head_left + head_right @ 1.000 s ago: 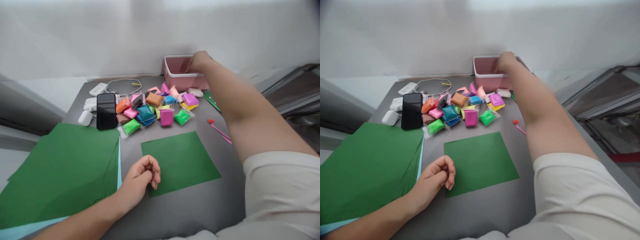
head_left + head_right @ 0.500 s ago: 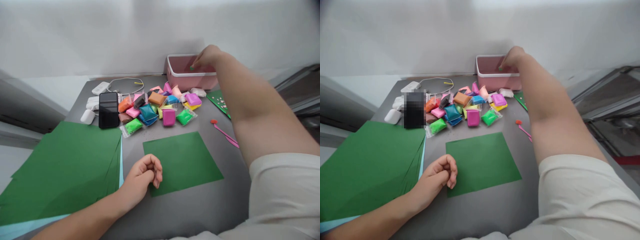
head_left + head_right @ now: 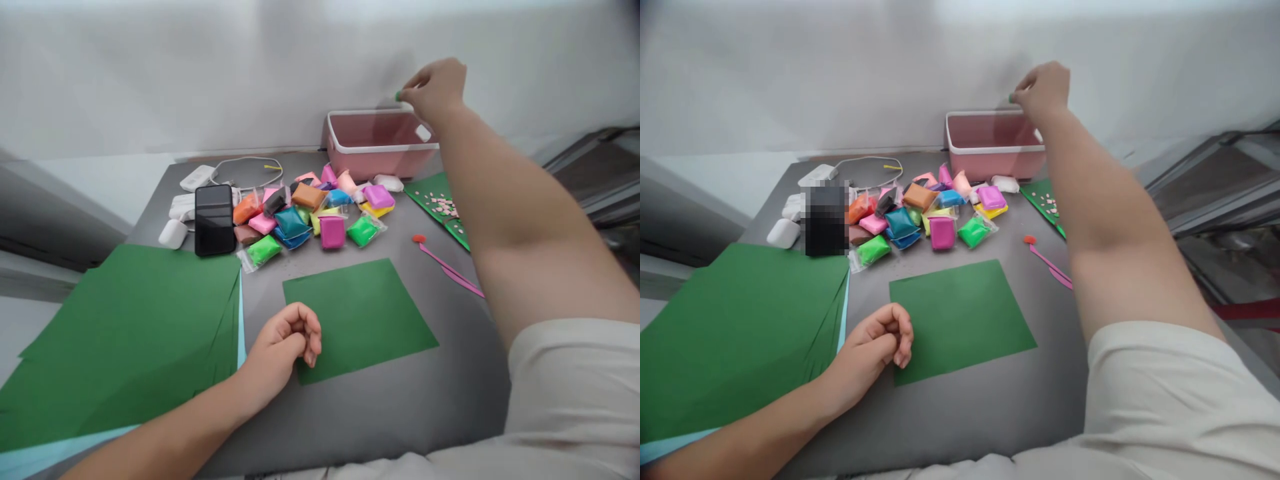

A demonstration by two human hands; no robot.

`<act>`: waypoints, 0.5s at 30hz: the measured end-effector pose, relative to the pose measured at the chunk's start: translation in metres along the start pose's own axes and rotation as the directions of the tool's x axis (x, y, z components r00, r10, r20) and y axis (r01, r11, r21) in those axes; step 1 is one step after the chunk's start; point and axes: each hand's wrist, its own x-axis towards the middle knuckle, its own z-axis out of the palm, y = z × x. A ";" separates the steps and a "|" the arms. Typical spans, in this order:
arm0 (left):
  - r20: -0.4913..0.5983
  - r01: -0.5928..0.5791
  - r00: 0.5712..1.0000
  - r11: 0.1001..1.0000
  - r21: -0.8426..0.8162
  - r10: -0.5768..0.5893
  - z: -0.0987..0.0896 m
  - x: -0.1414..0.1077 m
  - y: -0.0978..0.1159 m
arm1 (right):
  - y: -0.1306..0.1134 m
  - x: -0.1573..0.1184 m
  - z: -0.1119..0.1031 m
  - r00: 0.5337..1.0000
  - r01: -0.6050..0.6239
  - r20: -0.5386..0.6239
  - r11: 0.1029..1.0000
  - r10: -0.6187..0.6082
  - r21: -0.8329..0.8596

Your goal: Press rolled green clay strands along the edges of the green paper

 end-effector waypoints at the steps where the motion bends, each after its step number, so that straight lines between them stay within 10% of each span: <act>1: 0.000 -0.002 1.000 1.000 0.001 0.002 0.000 0.000 0.000 | 0.002 -0.002 -0.001 1.000 -0.013 0.009 0.998 0.014 -0.057; 15: 0.003 -0.015 1.000 1.000 0.011 0.015 0.001 0.002 0.000 | 0.007 -0.014 -0.010 0.999 0.049 -0.005 0.985 -0.050 -0.165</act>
